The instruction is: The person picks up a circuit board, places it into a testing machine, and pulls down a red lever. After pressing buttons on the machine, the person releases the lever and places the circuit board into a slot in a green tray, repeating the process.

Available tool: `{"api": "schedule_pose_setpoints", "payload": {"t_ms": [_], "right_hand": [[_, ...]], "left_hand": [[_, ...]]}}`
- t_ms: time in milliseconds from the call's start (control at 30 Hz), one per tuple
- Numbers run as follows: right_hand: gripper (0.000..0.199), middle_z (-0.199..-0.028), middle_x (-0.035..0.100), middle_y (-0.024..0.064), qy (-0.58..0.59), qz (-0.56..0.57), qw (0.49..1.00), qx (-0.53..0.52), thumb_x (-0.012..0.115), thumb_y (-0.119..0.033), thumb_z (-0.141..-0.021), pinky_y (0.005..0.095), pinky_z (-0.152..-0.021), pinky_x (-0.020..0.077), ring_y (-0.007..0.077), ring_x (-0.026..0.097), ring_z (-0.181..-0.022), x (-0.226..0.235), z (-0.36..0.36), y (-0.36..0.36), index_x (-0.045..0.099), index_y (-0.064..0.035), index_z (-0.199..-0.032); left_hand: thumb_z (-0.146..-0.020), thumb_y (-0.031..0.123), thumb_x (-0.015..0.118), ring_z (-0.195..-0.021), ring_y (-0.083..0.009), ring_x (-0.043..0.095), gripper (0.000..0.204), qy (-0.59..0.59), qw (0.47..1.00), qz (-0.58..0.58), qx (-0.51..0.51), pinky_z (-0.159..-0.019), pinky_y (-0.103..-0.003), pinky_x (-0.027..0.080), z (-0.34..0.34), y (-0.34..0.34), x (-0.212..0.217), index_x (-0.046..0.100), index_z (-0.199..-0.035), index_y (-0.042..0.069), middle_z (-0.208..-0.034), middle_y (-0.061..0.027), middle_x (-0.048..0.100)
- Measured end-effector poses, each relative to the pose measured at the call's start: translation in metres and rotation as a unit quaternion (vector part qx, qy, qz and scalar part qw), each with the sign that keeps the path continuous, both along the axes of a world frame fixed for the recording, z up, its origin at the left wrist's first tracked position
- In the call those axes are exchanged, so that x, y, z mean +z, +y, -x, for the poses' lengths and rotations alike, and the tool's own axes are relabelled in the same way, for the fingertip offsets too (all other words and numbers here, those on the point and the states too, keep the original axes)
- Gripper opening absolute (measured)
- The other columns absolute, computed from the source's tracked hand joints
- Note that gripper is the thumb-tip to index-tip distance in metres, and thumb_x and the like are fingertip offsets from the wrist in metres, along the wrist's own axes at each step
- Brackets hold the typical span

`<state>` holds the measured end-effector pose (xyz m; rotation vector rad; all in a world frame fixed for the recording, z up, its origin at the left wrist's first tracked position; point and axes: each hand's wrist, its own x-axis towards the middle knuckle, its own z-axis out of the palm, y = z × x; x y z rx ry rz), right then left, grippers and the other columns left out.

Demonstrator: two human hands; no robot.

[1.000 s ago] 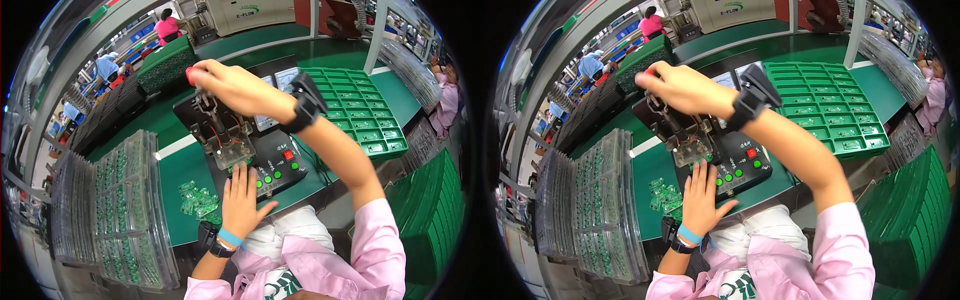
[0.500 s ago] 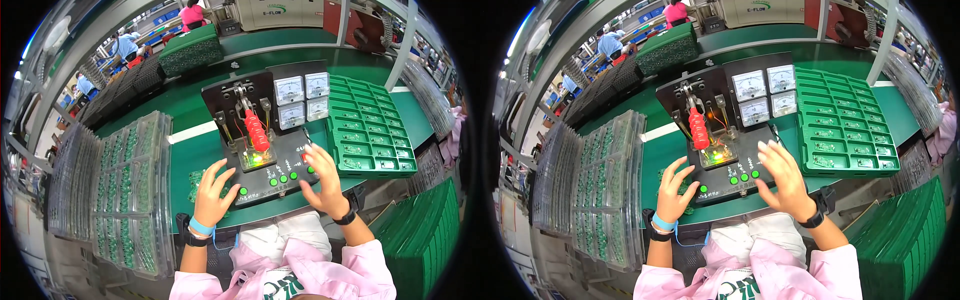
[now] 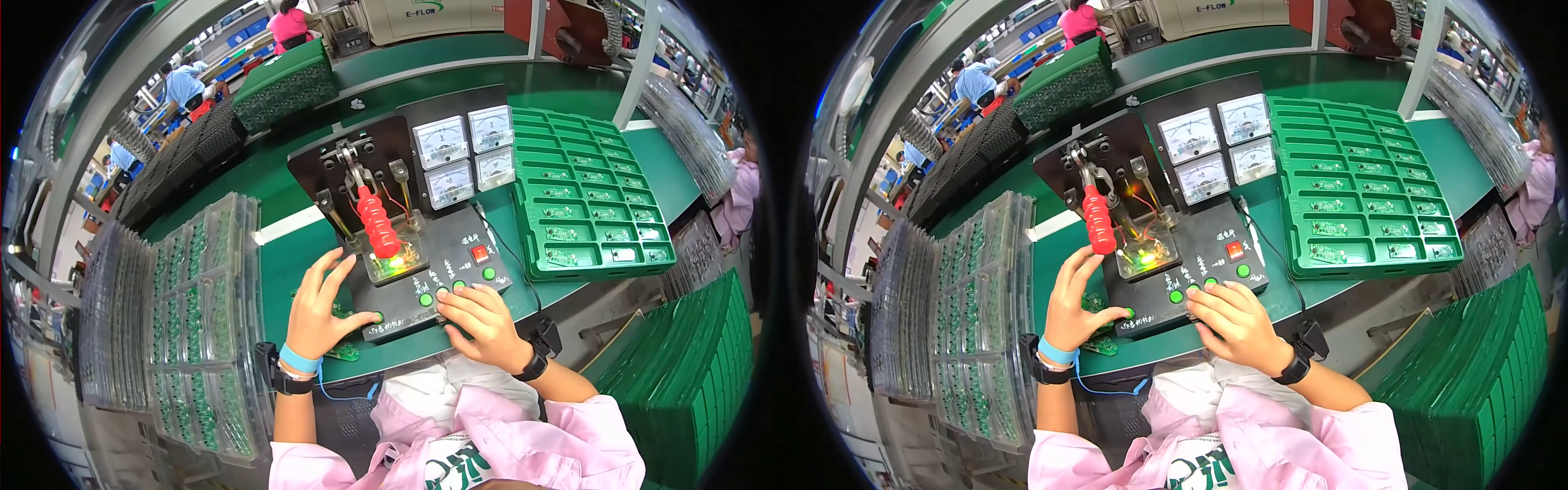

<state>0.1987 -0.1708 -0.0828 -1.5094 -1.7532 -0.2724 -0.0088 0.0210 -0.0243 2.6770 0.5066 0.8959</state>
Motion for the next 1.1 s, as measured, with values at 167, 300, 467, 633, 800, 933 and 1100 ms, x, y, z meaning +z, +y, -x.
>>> {"api": "schedule_pose_setpoints", "payload": {"t_ms": [167, 300, 467, 633, 800, 933, 1100], "right_hand": [[0.034, -0.123, 0.065, 0.0050, 0.003, 0.002, 1.000, 0.003, 0.069, -0.010, -0.077, 0.0425, -0.097, 0.0440, 0.0246, 0.059, -0.112, -0.002, 0.004, 0.003, 0.067, -0.0064, -0.111], [0.036, -0.118, 0.067, 0.0063, 0.012, -0.013, 1.000, -0.002, 0.071, -0.004, -0.072, 0.0415, -0.091, 0.0458, 0.0258, 0.061, -0.108, 0.000, 0.002, 0.007, 0.069, -0.0059, -0.108], [0.032, -0.114, 0.068, 0.0068, 0.002, -0.020, 1.000, 0.001, 0.071, -0.002, -0.071, 0.0400, -0.085, 0.0469, 0.0252, 0.063, -0.099, 0.004, -0.001, 0.008, 0.069, -0.0053, -0.103], [0.027, -0.103, 0.069, 0.0067, -0.005, 0.031, 0.999, 0.012, 0.071, -0.003, -0.071, 0.0363, -0.080, 0.0472, 0.0248, 0.063, -0.086, 0.020, -0.004, 0.018, 0.068, -0.0054, -0.098], [0.032, -0.101, 0.069, 0.0078, 0.048, -0.049, 0.978, 0.197, 0.069, -0.009, -0.075, 0.0353, -0.087, 0.0470, 0.0252, 0.066, -0.092, 0.104, 0.004, 0.085, 0.068, -0.0072, -0.107], [0.039, -0.124, 0.063, 0.0135, -0.024, -0.244, 0.955, 0.167, 0.066, -0.008, -0.081, 0.0390, -0.103, 0.0393, 0.0276, 0.061, -0.115, 0.191, -0.011, 0.152, 0.062, -0.0064, -0.120], [0.042, -0.119, 0.064, 0.0158, 0.062, -0.313, 0.942, 0.106, 0.063, -0.003, -0.080, 0.0370, -0.097, 0.0434, 0.0242, 0.061, -0.112, 0.160, -0.014, 0.144, 0.058, 0.0000, -0.122]], "left_hand": [[-0.052, 0.044, 0.090, -0.097, -0.0303, 0.054, 0.095, 0.025, 0.999, -0.005, -0.035, -0.087, -0.041, 0.049, -0.004, 0.004, 0.008, 0.054, -0.136, 0.016, -0.126, -0.0122, 0.049], [-0.051, 0.044, 0.089, -0.098, -0.0285, 0.050, 0.096, 0.015, 0.999, 0.023, -0.033, -0.086, -0.040, 0.048, -0.011, 0.011, 0.005, 0.053, -0.137, 0.021, -0.124, -0.0101, 0.046], [-0.051, 0.045, 0.089, -0.107, -0.0296, 0.047, 0.099, 0.099, 0.992, 0.078, -0.032, -0.092, -0.041, 0.045, -0.008, 0.011, 0.003, 0.051, -0.139, 0.023, -0.125, -0.0104, 0.045], [-0.052, 0.047, 0.088, -0.116, -0.0338, 0.044, 0.098, 0.102, 0.994, 0.011, -0.036, -0.102, -0.049, 0.036, -0.008, 0.010, 0.006, 0.050, -0.140, 0.024, -0.129, -0.0113, 0.043], [-0.057, 0.049, 0.086, -0.123, -0.0378, 0.042, 0.095, 0.066, 0.997, -0.024, 0.016, -0.109, -0.056, 0.027, -0.006, 0.004, -0.012, 0.048, -0.140, 0.022, -0.135, -0.0146, 0.040], [-0.068, 0.044, 0.082, -0.124, -0.0400, 0.040, 0.085, 0.057, 0.997, -0.023, 0.041, -0.110, -0.056, 0.026, 0.006, -0.003, -0.013, 0.046, -0.140, 0.019, -0.139, -0.0178, 0.038], [-0.083, 0.025, 0.072, -0.128, -0.0410, 0.040, 0.065, 0.049, 0.979, 0.000, 0.198, -0.107, -0.050, 0.034, 0.043, 0.011, -0.023, 0.044, -0.140, 0.009, -0.141, -0.0188, 0.041]]}}
